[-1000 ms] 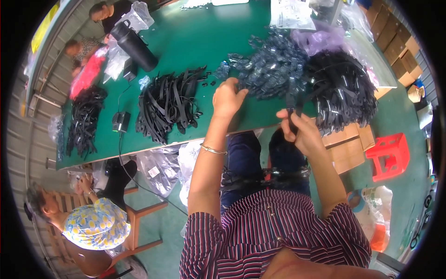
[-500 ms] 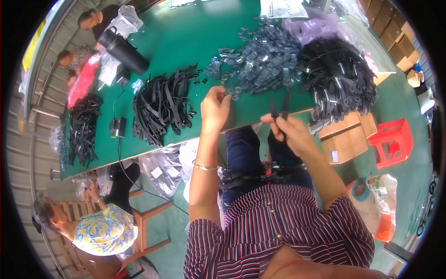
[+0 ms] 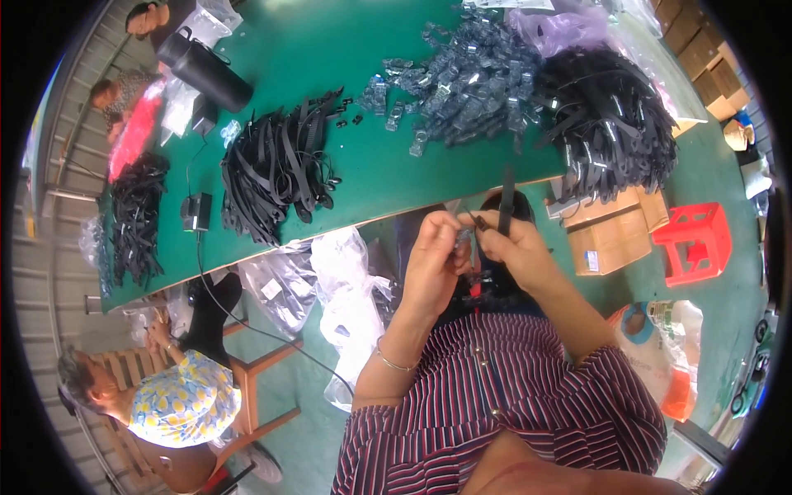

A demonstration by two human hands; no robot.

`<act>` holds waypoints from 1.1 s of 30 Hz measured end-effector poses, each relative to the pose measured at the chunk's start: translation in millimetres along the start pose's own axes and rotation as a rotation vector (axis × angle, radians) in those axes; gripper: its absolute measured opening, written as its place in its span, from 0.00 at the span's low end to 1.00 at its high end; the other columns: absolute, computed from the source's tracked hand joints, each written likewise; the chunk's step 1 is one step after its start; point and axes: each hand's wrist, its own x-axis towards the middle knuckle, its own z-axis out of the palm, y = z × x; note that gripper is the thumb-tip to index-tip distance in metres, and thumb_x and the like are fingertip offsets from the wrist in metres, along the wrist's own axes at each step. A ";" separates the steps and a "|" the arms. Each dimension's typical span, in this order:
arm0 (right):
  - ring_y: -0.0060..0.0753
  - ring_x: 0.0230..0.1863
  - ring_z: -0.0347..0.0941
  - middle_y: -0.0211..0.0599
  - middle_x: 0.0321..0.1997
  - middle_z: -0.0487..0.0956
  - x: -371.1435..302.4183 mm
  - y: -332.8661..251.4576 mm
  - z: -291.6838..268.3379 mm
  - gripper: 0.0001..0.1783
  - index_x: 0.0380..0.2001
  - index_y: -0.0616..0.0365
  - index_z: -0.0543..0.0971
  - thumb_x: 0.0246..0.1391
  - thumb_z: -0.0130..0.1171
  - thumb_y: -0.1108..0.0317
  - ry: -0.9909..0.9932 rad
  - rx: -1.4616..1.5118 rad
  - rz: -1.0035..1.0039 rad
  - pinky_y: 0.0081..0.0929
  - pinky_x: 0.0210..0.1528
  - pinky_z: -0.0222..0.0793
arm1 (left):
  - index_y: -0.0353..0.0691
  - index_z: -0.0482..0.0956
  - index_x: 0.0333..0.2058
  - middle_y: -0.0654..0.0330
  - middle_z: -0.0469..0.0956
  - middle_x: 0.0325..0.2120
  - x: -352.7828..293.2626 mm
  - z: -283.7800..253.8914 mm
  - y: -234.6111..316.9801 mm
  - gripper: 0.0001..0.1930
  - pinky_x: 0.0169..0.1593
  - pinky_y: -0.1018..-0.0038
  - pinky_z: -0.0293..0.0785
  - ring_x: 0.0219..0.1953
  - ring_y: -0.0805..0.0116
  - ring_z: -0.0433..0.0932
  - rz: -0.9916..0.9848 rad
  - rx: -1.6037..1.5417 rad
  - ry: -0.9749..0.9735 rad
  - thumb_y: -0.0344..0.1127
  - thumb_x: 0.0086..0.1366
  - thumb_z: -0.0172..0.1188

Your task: The person assembles small black plastic straps and buckle components by hand at a factory workbench.

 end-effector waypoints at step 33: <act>0.27 0.33 0.71 0.38 0.36 0.75 -1.6 0.6 4.0 0.18 0.47 0.61 0.73 0.50 0.53 0.75 -0.058 -0.610 -0.370 0.21 0.36 0.67 | 0.39 0.68 0.34 0.67 0.62 0.23 -20.7 -3.5 -0.7 0.16 0.27 0.82 0.56 0.23 0.78 0.59 0.098 0.149 0.025 0.48 0.66 0.46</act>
